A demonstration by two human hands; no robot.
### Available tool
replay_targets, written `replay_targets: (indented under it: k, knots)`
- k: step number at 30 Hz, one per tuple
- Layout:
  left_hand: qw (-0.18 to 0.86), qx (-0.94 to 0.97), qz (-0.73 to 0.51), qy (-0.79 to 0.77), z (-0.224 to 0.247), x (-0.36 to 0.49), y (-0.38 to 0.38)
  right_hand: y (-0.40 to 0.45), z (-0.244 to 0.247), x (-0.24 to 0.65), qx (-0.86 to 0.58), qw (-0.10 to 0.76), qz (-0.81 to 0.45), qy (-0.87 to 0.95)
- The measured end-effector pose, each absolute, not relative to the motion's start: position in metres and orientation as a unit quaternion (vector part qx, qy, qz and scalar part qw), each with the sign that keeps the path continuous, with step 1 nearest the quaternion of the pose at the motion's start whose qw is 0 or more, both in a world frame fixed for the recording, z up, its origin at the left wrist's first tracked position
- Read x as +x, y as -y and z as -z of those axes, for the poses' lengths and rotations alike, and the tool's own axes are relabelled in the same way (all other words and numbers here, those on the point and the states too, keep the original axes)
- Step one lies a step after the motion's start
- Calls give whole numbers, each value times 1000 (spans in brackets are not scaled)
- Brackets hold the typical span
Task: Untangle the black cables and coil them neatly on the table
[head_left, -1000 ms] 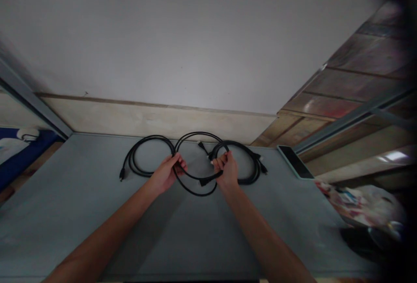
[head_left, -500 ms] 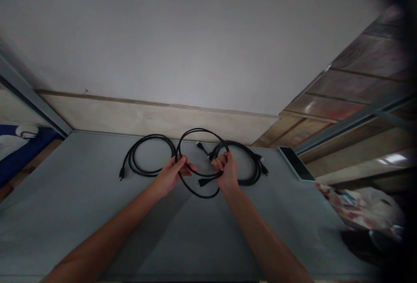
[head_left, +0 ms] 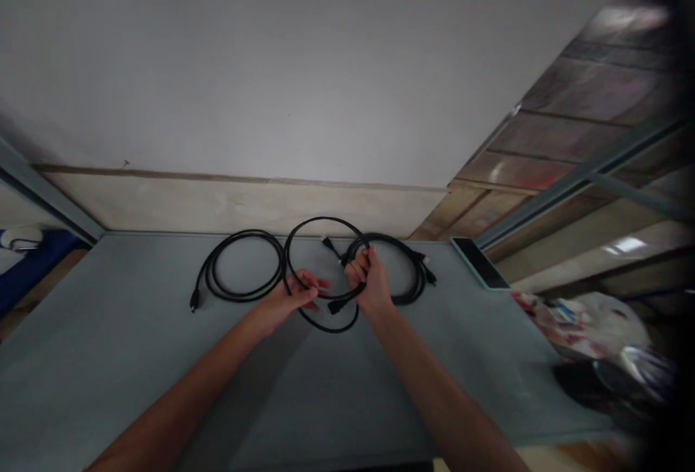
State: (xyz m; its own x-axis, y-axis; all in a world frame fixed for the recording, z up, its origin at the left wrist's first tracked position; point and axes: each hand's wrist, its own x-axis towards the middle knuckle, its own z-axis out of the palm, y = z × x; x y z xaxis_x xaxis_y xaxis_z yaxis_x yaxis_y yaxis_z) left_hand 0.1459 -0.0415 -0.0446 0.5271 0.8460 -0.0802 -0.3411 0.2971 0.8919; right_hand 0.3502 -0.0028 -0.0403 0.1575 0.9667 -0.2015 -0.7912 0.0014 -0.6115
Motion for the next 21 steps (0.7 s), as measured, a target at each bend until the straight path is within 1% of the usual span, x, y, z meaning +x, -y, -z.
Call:
replay_targets:
  k: [3,7,9,14,18,21]
  knots:
    - [761,506,-332,-235,46,146,47,-1,40,357,-298,690,-650,109]
    - [703,596,-292,-257,52,151,53,2,38,353,-271,689,-666,92]
    - [685,606,-304,-265,53,154,56,6,38,346,-264,686,-672,92]
    - [687,599,-312,-268,44,153,55,18,39,326,-257,663,-699,79]
    - [639,599,-360,-321,41,148,48,19,36,322,-247,660,-704,84]
    - [648,537,-411,-351,45,145,41,18,31,325,-246,656,-702,129]
